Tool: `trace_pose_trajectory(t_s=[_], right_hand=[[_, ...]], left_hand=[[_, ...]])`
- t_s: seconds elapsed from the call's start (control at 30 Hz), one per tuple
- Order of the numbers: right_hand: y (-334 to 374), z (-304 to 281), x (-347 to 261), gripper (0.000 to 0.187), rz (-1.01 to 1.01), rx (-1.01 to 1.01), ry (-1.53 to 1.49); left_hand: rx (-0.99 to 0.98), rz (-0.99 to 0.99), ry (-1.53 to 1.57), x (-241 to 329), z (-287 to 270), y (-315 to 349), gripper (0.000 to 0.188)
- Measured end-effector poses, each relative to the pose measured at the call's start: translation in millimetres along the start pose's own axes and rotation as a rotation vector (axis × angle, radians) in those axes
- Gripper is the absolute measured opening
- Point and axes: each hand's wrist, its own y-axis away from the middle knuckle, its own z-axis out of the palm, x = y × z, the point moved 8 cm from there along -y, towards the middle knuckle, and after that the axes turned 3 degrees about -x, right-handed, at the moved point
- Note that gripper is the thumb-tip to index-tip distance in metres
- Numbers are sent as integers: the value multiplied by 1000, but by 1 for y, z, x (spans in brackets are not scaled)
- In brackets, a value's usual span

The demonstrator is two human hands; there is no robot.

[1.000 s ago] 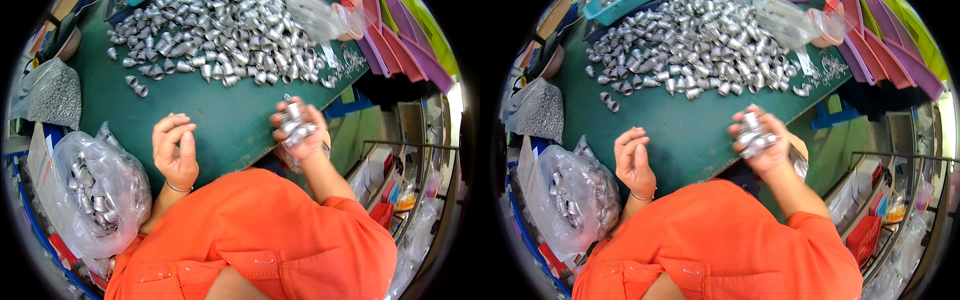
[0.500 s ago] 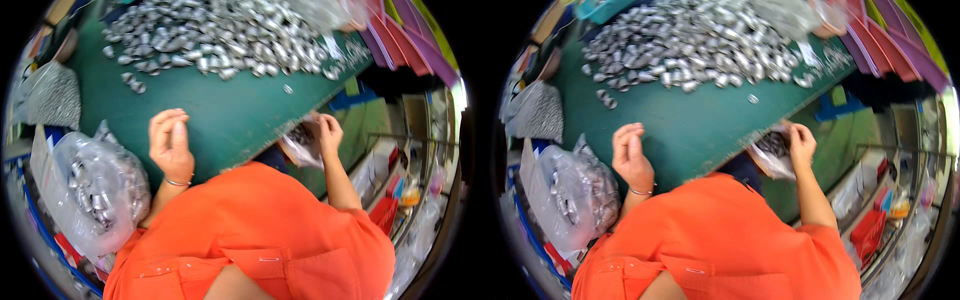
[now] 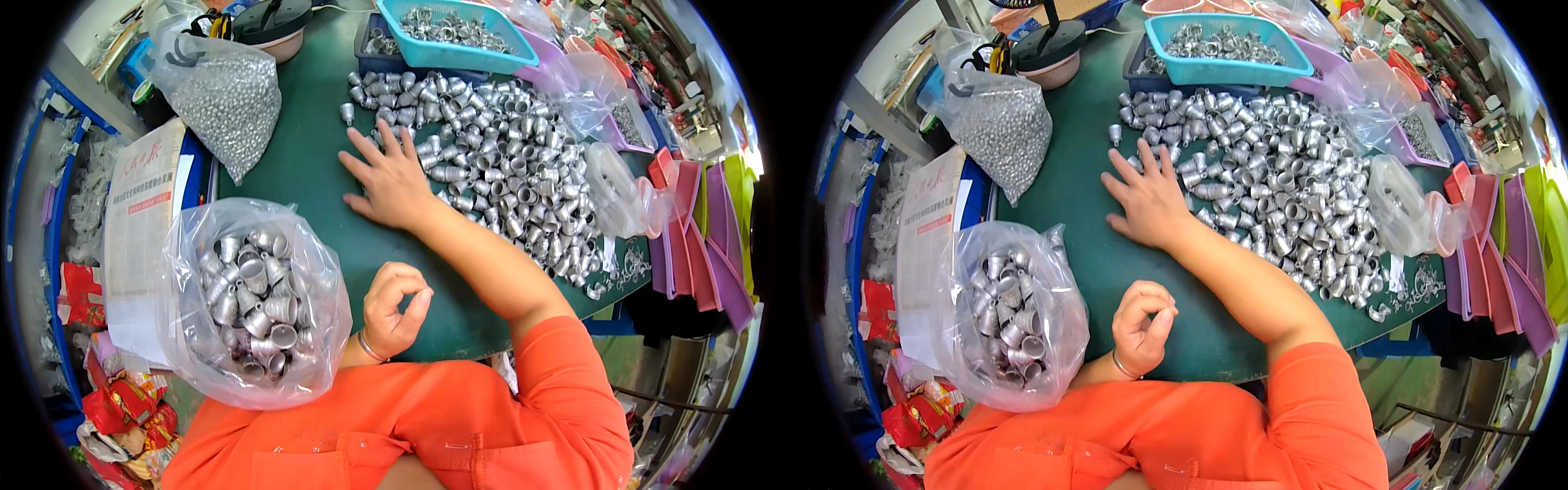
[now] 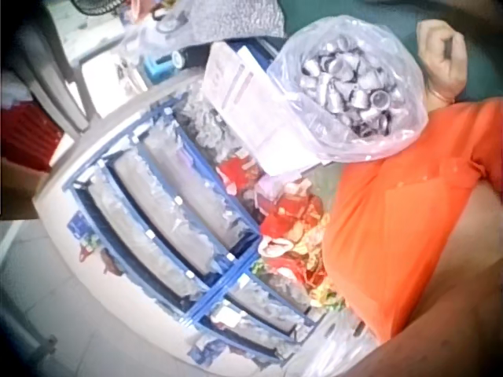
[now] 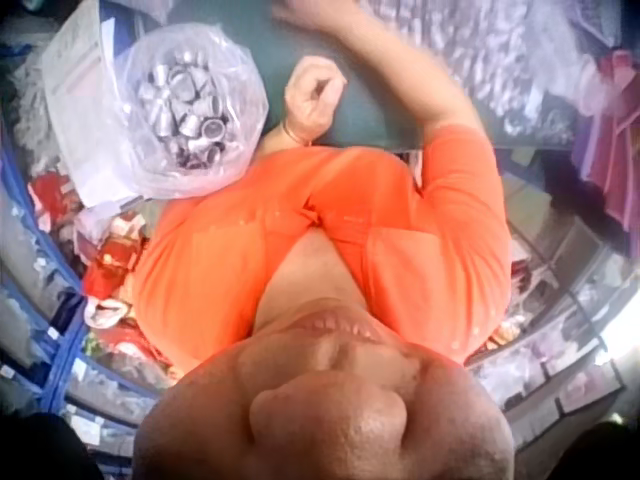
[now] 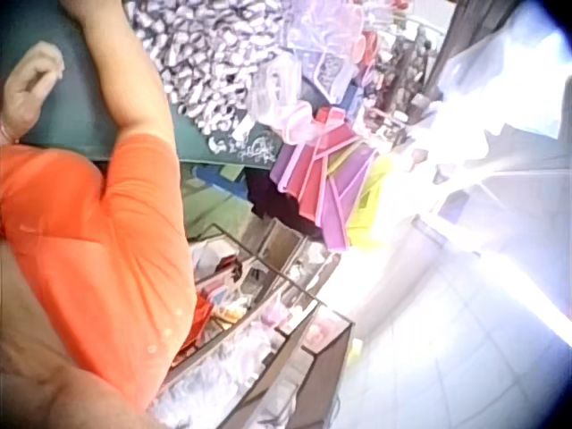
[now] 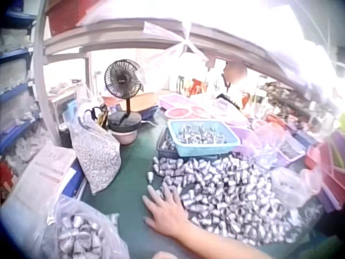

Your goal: The person sits at a green workbench and assembles small silver bells by hand. They pick up bell halves and small metal rings from a large pile, fit the rings into the bells, and place the assembled items into a clear plastic bag. The process is repetitive, involving sorting and manual assembly of the components.

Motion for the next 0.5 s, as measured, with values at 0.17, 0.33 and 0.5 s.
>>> trace_pose_trajectory(t_s=[0.17, 0.33, 0.5], right_hand=[[1, 19, 47, 39, 154, -176, 59], [58, -12, 34, 34, 148, -195, 21], [109, -49, 5, 36, 80, -98, 61]], left_hand=[[30, -48, 44, -7, -3, -1, 5], [43, -104, 47, -11, -5, 0, 6], [3, -91, -39, -19, -3, 1, 16]])
